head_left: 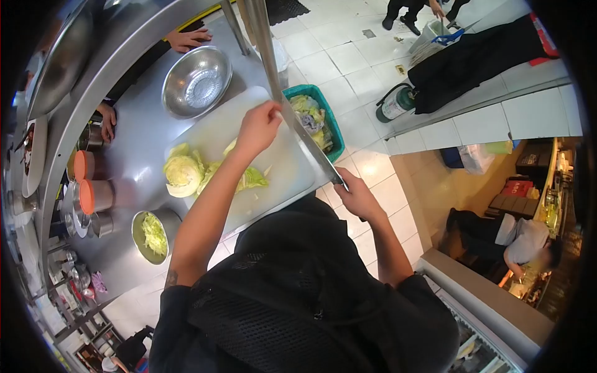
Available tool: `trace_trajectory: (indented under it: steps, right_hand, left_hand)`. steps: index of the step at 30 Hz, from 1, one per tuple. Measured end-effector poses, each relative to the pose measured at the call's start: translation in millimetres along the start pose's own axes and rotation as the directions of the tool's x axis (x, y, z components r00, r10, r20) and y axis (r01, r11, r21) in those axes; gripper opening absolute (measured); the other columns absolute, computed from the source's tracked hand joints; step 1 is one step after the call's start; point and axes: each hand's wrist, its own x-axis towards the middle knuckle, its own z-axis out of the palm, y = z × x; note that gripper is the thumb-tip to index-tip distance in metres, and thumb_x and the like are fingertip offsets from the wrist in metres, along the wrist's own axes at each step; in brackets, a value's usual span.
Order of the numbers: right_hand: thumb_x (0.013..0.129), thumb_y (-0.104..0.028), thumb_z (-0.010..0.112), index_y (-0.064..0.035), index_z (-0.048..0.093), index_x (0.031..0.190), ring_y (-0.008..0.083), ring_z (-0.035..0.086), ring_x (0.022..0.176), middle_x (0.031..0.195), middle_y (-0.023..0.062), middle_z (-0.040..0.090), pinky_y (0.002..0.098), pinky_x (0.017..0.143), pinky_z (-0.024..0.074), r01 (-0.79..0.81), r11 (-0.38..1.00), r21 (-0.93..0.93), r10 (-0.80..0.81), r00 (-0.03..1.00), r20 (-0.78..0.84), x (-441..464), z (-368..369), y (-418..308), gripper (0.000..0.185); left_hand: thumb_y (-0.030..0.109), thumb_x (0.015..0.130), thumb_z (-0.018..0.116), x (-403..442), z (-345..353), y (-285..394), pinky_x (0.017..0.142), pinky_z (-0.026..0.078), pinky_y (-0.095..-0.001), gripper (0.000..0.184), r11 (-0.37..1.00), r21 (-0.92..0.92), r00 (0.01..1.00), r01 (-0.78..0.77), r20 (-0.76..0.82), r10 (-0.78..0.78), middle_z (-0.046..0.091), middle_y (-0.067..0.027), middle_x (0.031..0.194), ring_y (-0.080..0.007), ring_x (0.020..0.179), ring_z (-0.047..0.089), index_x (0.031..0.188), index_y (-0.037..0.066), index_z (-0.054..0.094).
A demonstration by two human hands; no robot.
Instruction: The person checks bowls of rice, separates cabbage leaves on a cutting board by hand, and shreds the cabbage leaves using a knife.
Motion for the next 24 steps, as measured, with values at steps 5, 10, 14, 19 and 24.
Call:
trace_trajectory:
  steps: [5,10,14,19,24]
  right_hand:
    - [0.094,-0.010,0.058,-0.0054,0.051,0.140,0.0482,0.066,0.095,0.097,0.0294,0.069,0.0506,0.084,0.0511,0.014,0.997,-0.074,-0.017,0.999,-0.046,18,4,11,0.047]
    - [0.097,-0.007,0.056,-0.0012,0.050,0.141,0.0414,0.067,0.109,0.116,0.0275,0.068,0.0429,0.095,0.0496,-0.020,0.999,-0.032,0.018,0.998,-0.053,37,4,-25,0.044]
    - [0.098,-0.008,0.055,0.0000,0.050,0.140,0.0399,0.066,0.110,0.115,0.0271,0.068,0.0424,0.096,0.0490,0.126,0.992,0.018,-0.126,0.992,-0.022,43,19,-32,0.043]
    - [0.097,-0.011,0.054,0.0018,0.042,0.143,0.0516,0.063,0.101,0.104,0.0363,0.065,0.0511,0.090,0.0486,-0.008,1.000,0.012,0.006,0.987,0.158,37,35,-37,0.049]
    - [0.097,-0.010,0.054,-0.0016,0.042,0.143,0.0474,0.065,0.094,0.096,0.0321,0.065,0.0510,0.085,0.0492,0.037,0.999,-0.023,-0.033,0.989,0.144,43,38,-34,0.048]
  left_hand:
    - [0.007,0.085,0.065,-74,3,-43,0.079,0.053,-0.0452,0.023,0.973,0.232,0.990,-0.008,0.137,-0.025,0.069,-0.0194,0.095,-0.0362,0.091,0.068,0.108,0.003,0.067]
    - [-0.003,0.086,0.056,-109,34,-47,0.077,0.053,-0.0542,0.016,0.922,0.385,0.993,-0.040,0.117,-0.006,0.063,-0.0225,0.091,-0.0452,0.090,0.065,0.102,-0.001,0.054]
    - [-0.001,0.085,0.057,-108,40,-46,0.072,0.053,-0.0526,0.015,0.932,0.361,0.999,0.030,0.023,-0.041,0.065,-0.0222,0.089,-0.0451,0.085,0.065,0.100,-0.001,0.055]
    - [0.009,0.083,0.069,-79,19,-32,0.069,0.053,-0.0373,0.012,0.960,-0.198,0.957,0.199,-0.173,-0.234,0.071,-0.0133,0.080,-0.0261,0.075,0.069,0.090,0.000,0.066]
    - [0.010,0.085,0.070,-16,2,17,0.072,0.054,-0.0357,0.015,0.892,-0.405,0.974,-0.202,-0.181,0.138,0.072,-0.0118,0.083,-0.0239,0.076,0.069,0.096,0.000,0.070]
